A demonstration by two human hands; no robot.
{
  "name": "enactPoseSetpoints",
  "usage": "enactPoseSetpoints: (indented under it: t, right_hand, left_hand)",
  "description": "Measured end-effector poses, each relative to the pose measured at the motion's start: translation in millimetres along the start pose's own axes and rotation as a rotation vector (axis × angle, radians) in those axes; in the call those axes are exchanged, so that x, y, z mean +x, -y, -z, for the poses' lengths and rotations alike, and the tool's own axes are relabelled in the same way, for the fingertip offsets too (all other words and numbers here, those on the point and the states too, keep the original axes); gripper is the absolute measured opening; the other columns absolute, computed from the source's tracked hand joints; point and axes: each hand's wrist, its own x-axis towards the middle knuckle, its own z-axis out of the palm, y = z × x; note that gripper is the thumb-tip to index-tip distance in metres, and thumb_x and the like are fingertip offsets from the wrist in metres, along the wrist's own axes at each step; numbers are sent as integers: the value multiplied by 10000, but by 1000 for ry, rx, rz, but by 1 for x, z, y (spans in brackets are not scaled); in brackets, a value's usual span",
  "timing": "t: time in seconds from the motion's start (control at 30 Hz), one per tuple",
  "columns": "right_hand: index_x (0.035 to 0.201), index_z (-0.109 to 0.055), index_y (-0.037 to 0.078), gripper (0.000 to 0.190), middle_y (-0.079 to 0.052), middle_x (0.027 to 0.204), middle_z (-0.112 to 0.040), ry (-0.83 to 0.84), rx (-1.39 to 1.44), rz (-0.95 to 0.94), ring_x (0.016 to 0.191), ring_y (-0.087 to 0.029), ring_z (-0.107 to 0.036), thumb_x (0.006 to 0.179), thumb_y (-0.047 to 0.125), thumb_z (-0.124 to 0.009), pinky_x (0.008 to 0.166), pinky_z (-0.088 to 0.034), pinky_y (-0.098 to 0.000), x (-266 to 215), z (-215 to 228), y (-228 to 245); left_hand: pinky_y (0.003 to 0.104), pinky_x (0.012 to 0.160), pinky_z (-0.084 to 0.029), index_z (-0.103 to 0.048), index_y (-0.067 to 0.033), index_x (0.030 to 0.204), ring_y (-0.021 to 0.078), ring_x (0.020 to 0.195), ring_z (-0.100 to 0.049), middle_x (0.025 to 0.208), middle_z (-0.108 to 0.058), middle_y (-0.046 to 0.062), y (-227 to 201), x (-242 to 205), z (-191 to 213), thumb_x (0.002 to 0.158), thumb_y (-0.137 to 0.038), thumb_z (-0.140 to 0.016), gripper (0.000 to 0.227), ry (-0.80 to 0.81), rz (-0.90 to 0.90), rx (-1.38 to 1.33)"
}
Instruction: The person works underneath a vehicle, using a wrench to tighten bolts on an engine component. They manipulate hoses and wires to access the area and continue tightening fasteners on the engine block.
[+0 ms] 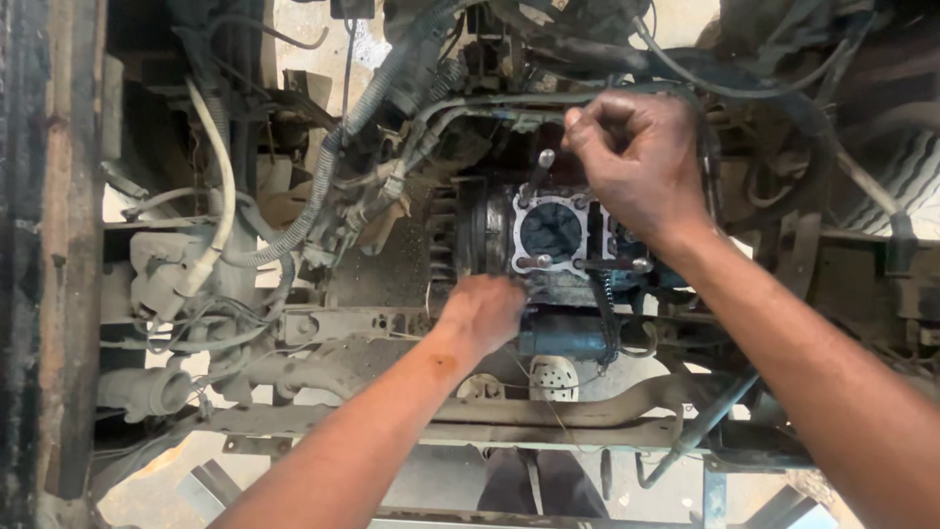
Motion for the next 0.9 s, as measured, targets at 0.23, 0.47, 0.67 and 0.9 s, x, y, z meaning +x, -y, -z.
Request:
enactPoseSetpoints:
  t: [0.23, 0.47, 0.67, 0.9]
  right_hand:
    - [815, -727, 43, 255, 70, 583, -533, 2, -21, 43, 520, -8, -408, 1047, 143, -689, 481, -268, -235, 0, 1, -1]
    - [856, -730, 49, 242, 60, 636, -565, 2, -38, 75, 571, -13, -455, 1070, 150, -682, 524, -318, -222, -2, 1, -7]
    - [831, -727, 55, 251, 74, 656, -603, 21, -10, 26, 563, 3, -477, 1050, 165, -677, 495, -321, -219, 1, 0, -6]
    - [817, -713, 45, 249, 79, 628, -564, 4, 46, 27, 566, 9, -448, 1039, 155, -681, 497, -303, -221, 3, -1, -5]
  left_hand:
    - [467, 654, -606, -769, -90, 895, 316, 807, -766, 903, -767, 120, -22, -10, -2, 823, -103, -646, 143, -73, 13, 83]
    - [440, 639, -604, -754, -100, 835, 297, 784, -764, 860, -766, 94, -14, -4, -4, 800, -85, -648, 112, -172, -173, 127]
    - [443, 655, -597, -769, -120, 811, 307, 770, -756, 829, -758, 90, 7, -15, 2, 761, -105, -684, 100, -141, -142, 112]
    - [429, 672, -601, -772, -109, 824, 306, 804, -753, 838, -752, 94, -6, -13, -2, 804, -119, -681, 94, -28, -78, 194]
